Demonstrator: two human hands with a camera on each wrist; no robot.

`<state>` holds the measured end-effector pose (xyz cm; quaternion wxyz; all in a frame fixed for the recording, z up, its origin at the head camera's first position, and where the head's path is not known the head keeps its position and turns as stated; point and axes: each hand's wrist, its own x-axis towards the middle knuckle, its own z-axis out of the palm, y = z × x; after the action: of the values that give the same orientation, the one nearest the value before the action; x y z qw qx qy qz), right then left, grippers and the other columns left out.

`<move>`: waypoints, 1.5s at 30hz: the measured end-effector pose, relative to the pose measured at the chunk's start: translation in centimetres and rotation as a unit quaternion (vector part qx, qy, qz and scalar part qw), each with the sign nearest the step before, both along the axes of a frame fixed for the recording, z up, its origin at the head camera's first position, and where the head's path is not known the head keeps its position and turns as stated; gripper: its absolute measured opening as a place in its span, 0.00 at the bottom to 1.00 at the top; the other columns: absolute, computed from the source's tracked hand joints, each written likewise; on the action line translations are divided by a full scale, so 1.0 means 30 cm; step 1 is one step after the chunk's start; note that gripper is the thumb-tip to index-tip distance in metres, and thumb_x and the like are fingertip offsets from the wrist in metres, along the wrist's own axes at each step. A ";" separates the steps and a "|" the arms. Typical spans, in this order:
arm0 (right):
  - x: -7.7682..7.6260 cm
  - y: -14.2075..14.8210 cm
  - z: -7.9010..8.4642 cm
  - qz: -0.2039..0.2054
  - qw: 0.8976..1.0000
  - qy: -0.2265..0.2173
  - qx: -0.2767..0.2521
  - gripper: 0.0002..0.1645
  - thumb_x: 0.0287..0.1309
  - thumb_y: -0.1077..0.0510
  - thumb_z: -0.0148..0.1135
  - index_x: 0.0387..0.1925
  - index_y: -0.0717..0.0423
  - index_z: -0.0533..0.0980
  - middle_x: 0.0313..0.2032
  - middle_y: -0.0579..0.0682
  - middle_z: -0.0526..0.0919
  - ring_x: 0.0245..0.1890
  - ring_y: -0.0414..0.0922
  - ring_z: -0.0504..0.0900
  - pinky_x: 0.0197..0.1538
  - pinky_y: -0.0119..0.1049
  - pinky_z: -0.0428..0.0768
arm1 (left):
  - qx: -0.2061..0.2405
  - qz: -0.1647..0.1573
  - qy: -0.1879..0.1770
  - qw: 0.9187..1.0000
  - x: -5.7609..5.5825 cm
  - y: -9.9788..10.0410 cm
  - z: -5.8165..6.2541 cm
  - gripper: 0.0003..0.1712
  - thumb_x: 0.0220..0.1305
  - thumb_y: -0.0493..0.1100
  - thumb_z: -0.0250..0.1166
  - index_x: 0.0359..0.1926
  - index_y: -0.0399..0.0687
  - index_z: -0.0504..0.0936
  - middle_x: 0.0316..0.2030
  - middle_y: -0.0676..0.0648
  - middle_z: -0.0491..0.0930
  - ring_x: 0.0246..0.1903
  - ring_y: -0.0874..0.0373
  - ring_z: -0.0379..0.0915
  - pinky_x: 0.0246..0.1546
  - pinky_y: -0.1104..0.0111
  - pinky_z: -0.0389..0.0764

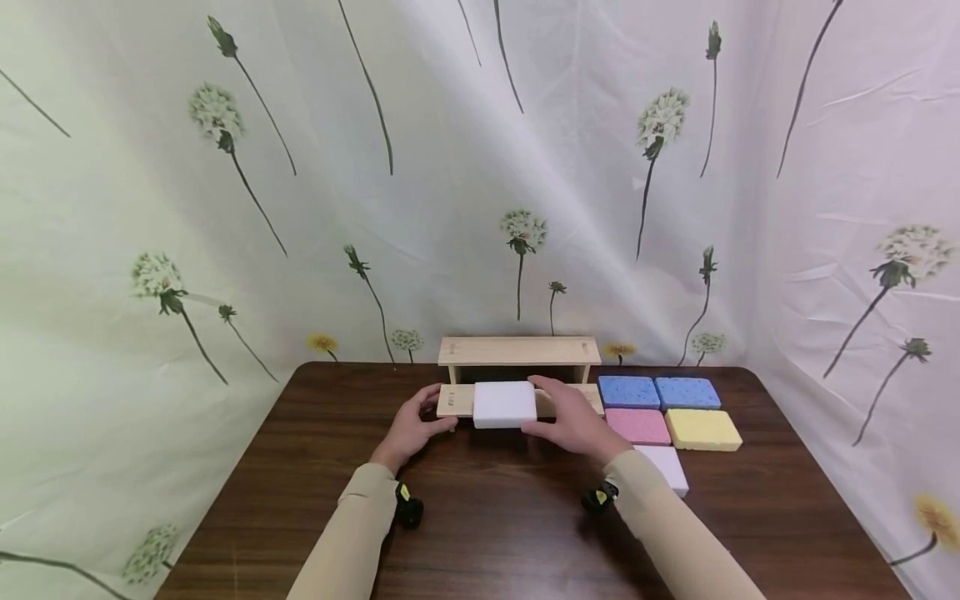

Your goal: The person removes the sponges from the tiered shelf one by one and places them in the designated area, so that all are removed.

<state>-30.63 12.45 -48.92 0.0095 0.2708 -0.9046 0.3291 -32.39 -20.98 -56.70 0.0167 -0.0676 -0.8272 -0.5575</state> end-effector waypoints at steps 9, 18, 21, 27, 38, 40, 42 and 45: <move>0.012 0.035 0.010 -0.003 1.000 0.010 -0.001 0.50 0.60 0.46 0.78 0.76 0.60 0.66 0.72 0.58 0.74 0.72 0.56 0.72 0.72 0.56 0.71 | 0.000 0.008 0.005 1.000 0.003 0.011 0.016 0.44 0.62 0.37 0.78 0.75 0.36 0.68 0.65 0.32 0.78 0.66 0.36 0.71 0.70 0.43 0.67; 0.025 0.084 -0.008 -0.014 1.000 0.001 -0.001 0.50 0.60 0.46 0.79 0.76 0.58 0.66 0.71 0.56 0.75 0.70 0.55 0.74 0.69 0.55 0.74 | 0.003 -0.006 0.007 1.000 0.047 0.030 0.075 0.43 0.63 0.35 0.77 0.74 0.31 0.67 0.64 0.29 0.78 0.65 0.33 0.72 0.68 0.41 0.68; 0.029 0.099 -0.010 -0.020 1.000 0.001 -0.001 0.50 0.60 0.46 0.79 0.76 0.58 0.66 0.71 0.56 0.75 0.69 0.55 0.75 0.68 0.56 0.75 | 0.000 0.003 0.010 1.000 0.024 0.021 0.035 0.43 0.62 0.37 0.78 0.74 0.35 0.69 0.64 0.32 0.79 0.65 0.37 0.73 0.68 0.43 0.69; 0.040 0.117 -0.005 -0.030 0.999 -0.010 0.005 0.51 0.60 0.44 0.78 0.77 0.56 0.65 0.71 0.55 0.74 0.70 0.55 0.74 0.68 0.57 0.75 | 0.002 0.006 0.011 1.000 -0.001 0.001 -0.001 0.44 0.61 0.40 0.80 0.74 0.39 0.70 0.64 0.35 0.80 0.65 0.39 0.73 0.68 0.45 0.69; 0.068 0.179 0.002 -0.047 0.999 -0.012 0.008 0.50 0.60 0.44 0.79 0.77 0.55 0.66 0.72 0.58 0.74 0.70 0.60 0.73 0.67 0.61 0.74 | -0.001 -0.006 0.004 1.000 0.054 0.025 0.090 0.43 0.62 0.36 0.78 0.74 0.33 0.68 0.64 0.32 0.79 0.66 0.35 0.72 0.70 0.44 0.68; 0.072 0.191 0.002 -0.055 0.998 -0.014 0.009 0.51 0.60 0.43 0.79 0.77 0.54 0.65 0.73 0.58 0.72 0.72 0.60 0.71 0.68 0.63 0.73 | -0.002 -0.011 -0.002 1.000 0.077 0.034 0.130 0.43 0.62 0.35 0.77 0.74 0.30 0.67 0.65 0.30 0.78 0.67 0.34 0.71 0.70 0.43 0.67; 0.075 0.204 0.000 -0.059 0.998 -0.013 0.009 0.52 0.59 0.43 0.79 0.77 0.54 0.65 0.73 0.59 0.72 0.72 0.61 0.71 0.68 0.63 0.72 | -0.006 -0.013 0.000 1.000 0.083 0.035 0.139 0.43 0.63 0.35 0.77 0.74 0.30 0.67 0.65 0.30 0.78 0.67 0.34 0.71 0.70 0.43 0.68; 0.079 0.224 -0.003 -0.060 0.998 -0.003 0.008 0.52 0.58 0.44 0.80 0.77 0.56 0.66 0.72 0.60 0.72 0.72 0.62 0.71 0.68 0.64 0.73 | -0.004 -0.013 0.000 1.000 0.082 0.034 0.138 0.42 0.63 0.35 0.77 0.74 0.31 0.68 0.64 0.30 0.78 0.67 0.34 0.71 0.70 0.43 0.68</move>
<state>-28.25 19.18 -49.02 0.0245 0.2152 -0.9218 0.3216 -29.92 -19.95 -52.57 0.0092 -0.0789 -0.8283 -0.5547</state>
